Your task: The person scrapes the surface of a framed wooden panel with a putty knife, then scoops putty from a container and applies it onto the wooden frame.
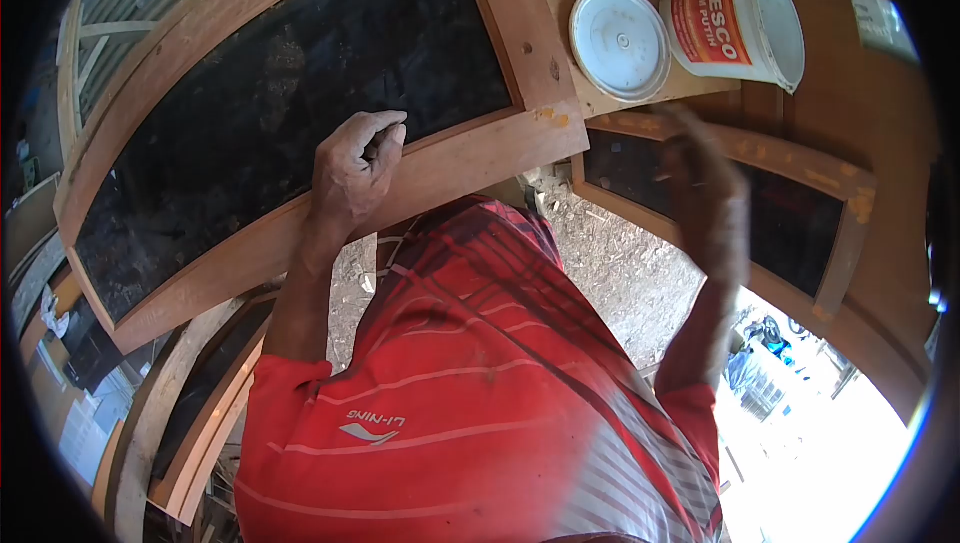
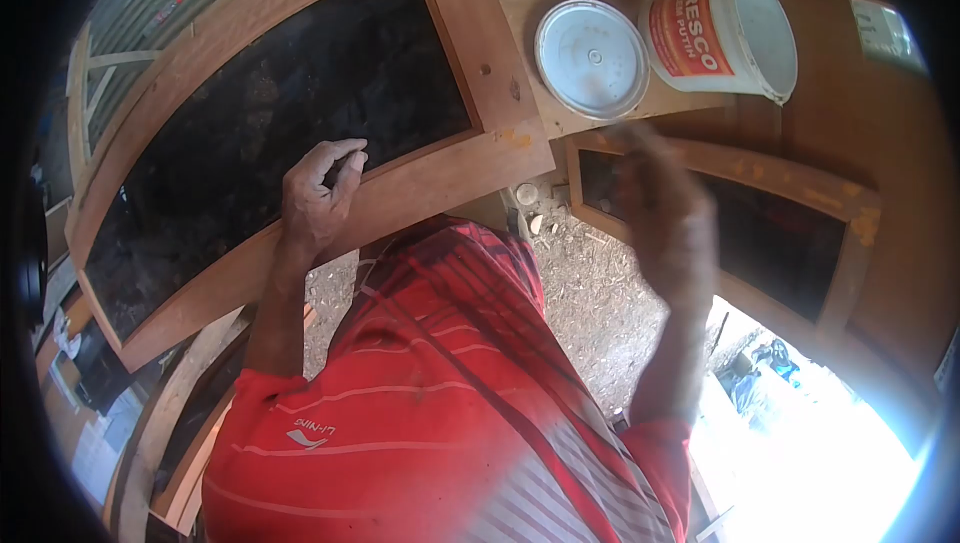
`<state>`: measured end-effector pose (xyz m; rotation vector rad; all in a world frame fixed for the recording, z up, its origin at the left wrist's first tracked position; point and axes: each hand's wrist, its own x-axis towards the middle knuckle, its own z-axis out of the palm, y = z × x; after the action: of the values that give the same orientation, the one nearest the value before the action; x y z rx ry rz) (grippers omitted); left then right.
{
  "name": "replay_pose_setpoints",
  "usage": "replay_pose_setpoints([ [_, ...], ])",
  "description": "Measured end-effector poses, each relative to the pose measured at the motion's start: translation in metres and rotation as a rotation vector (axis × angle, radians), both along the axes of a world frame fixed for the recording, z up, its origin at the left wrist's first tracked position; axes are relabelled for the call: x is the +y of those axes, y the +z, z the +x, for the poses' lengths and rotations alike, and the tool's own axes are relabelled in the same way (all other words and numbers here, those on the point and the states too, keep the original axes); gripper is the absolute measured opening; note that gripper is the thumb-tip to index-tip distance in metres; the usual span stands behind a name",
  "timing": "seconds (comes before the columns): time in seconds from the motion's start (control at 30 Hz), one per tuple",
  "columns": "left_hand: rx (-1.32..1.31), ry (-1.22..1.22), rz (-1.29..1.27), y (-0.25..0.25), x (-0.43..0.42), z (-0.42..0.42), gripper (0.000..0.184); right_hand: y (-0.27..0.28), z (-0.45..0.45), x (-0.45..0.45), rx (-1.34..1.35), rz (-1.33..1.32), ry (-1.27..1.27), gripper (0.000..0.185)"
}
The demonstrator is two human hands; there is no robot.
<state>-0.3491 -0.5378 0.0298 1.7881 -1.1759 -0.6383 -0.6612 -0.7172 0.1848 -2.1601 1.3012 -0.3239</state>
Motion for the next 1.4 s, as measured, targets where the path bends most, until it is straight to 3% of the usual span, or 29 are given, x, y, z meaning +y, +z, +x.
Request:
replay_pose_setpoints([
  [0.07,-0.013,0.042,0.067,0.003,-0.008,-0.008,0.024,0.041,-0.005,-0.045,0.097,-0.207,-0.016,0.034],
  [0.13,-0.350,-0.109,-0.148,0.009,-0.035,-0.023,0.041,0.080,-0.012,-0.096,0.129,-0.353,0.005,0.037],
  [0.17,-0.379,-0.176,-0.139,0.011,-0.051,-0.036,0.053,0.091,-0.013,-0.125,0.090,-0.394,0.015,0.038],
  [0.33,-0.476,-0.355,0.008,-0.012,-0.122,-0.096,0.088,0.104,0.012,-0.248,0.238,-0.540,0.096,0.041],
  [0.43,-0.472,-0.332,0.059,-0.012,-0.126,-0.110,0.086,0.099,0.026,-0.338,0.366,-0.555,0.164,0.041],
  [0.5,-0.473,-0.316,0.089,-0.009,-0.122,-0.119,0.084,0.078,0.027,-0.426,0.350,-0.747,0.418,0.038],
  [0.57,-0.468,-0.290,0.119,-0.004,-0.125,-0.119,0.081,0.069,0.069,-0.457,0.597,-0.517,0.518,0.036],
  [0.6,-0.458,-0.277,0.128,0.000,-0.125,-0.119,0.079,0.061,0.085,-0.463,0.722,-0.391,0.572,0.035],
  [0.77,-0.367,-0.088,0.077,-0.004,-0.122,-0.121,0.067,-0.010,0.134,-0.478,0.675,-0.128,0.851,0.031],
  [0.83,-0.301,0.032,0.106,0.001,-0.124,-0.121,0.062,-0.021,0.141,-0.480,0.719,-0.107,0.892,0.030],
  [1.4,-0.313,0.132,0.086,-0.001,-0.127,-0.120,0.048,-0.042,0.139,-0.486,0.846,-0.031,0.963,0.027],
])
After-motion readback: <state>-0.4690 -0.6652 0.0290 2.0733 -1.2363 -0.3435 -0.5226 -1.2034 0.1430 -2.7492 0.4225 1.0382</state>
